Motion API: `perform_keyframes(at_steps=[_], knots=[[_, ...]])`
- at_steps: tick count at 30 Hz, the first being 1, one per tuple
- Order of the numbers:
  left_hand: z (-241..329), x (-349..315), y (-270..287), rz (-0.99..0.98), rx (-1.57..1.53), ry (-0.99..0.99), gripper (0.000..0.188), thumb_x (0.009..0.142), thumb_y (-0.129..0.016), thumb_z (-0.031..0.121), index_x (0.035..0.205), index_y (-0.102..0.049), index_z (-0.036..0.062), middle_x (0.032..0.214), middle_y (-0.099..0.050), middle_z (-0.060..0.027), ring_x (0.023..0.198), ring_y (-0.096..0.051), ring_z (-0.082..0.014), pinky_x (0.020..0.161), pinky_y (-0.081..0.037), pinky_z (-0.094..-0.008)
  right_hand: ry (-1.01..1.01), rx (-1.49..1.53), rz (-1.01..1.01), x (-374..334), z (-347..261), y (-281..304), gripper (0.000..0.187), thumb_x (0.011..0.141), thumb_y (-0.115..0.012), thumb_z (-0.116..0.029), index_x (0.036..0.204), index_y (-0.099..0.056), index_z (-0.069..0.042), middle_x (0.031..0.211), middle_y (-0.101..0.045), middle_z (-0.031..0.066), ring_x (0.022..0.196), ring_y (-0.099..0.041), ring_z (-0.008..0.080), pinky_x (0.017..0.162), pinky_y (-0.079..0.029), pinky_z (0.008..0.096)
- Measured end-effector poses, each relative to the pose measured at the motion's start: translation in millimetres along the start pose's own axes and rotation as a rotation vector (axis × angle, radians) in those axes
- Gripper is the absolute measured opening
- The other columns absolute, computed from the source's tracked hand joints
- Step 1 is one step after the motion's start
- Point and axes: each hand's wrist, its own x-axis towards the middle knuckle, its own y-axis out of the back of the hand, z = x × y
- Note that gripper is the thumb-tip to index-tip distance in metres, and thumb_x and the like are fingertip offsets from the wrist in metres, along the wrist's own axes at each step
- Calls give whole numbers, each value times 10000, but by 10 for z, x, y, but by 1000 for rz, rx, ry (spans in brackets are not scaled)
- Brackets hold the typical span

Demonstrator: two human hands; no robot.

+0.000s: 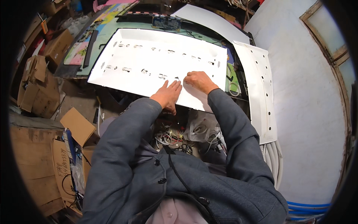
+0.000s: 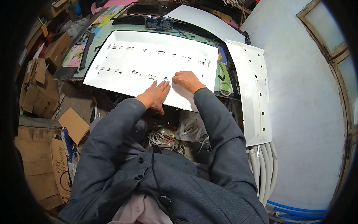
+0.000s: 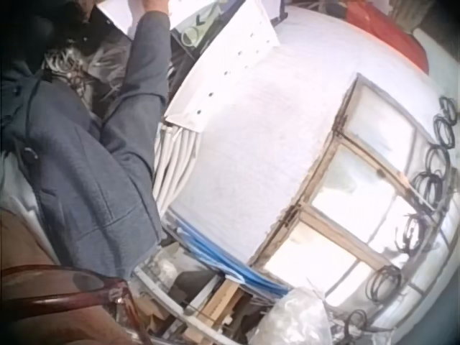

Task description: The person sits on the floor and aligns a white perforated panel over a black electronic chassis. They press and smooth the panel into place, then lift and reposition it multiple times to adjust alignment before setting it down again.

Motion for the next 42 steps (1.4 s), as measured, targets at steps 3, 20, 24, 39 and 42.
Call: perform_keyframes(at_steps=[3, 20, 24, 39, 42], knots=[[-17, 75, -119, 60, 44, -5, 1215, 659, -873, 473, 1552, -241, -56, 1645, -230, -228, 1547, -194, -338, 1251, -185, -532, 127, -142, -89, 68, 37, 69, 73, 874, -642, -129, 876, -704, -91, 860, -671, 50, 877, -699, 255, 728, -576, 379], [-56, 122, -74, 31, -6, -27, 949, 691, -831, 323, 1466, -437, -59, 1592, -342, -227, 1521, -266, -340, 1247, -198, -525, 699, -424, -441, 459, 11, 99, 203, 840, -653, -161, 652, -660, -85, 677, -699, 54, 673, -720, 259, 578, -578, 382], [-83, 114, -128, 40, -33, -46, 855, 677, -796, 300, 1389, -510, -78, 1562, -367, -260, 1525, -250, -358, 1250, -193, -547, 737, -423, -483, 519, -44, 144, 237, 861, -633, -193, 649, -655, -91, 687, -703, 54, 677, -722, 270, 584, -580, 396], [-61, 127, -159, 21, -75, -2, 851, 697, -824, 268, 1428, -500, -23, 1604, -330, -224, 1533, -241, -337, 1251, -185, -531, 550, -352, -469, 482, -80, 106, 209, 865, -645, -175, 691, -672, -62, 686, -693, 77, 671, -717, 278, 585, -570, 396], [-108, 108, -214, 57, -101, -13, 901, 687, -783, 238, 1468, -426, -35, 1611, -290, -248, 1536, -225, -352, 1251, -181, -543, 416, -208, -397, 464, -120, 264, 157, 867, -658, -165, 772, -683, -43, 778, -696, 97, 736, -721, 288, 639, -577, 399]])
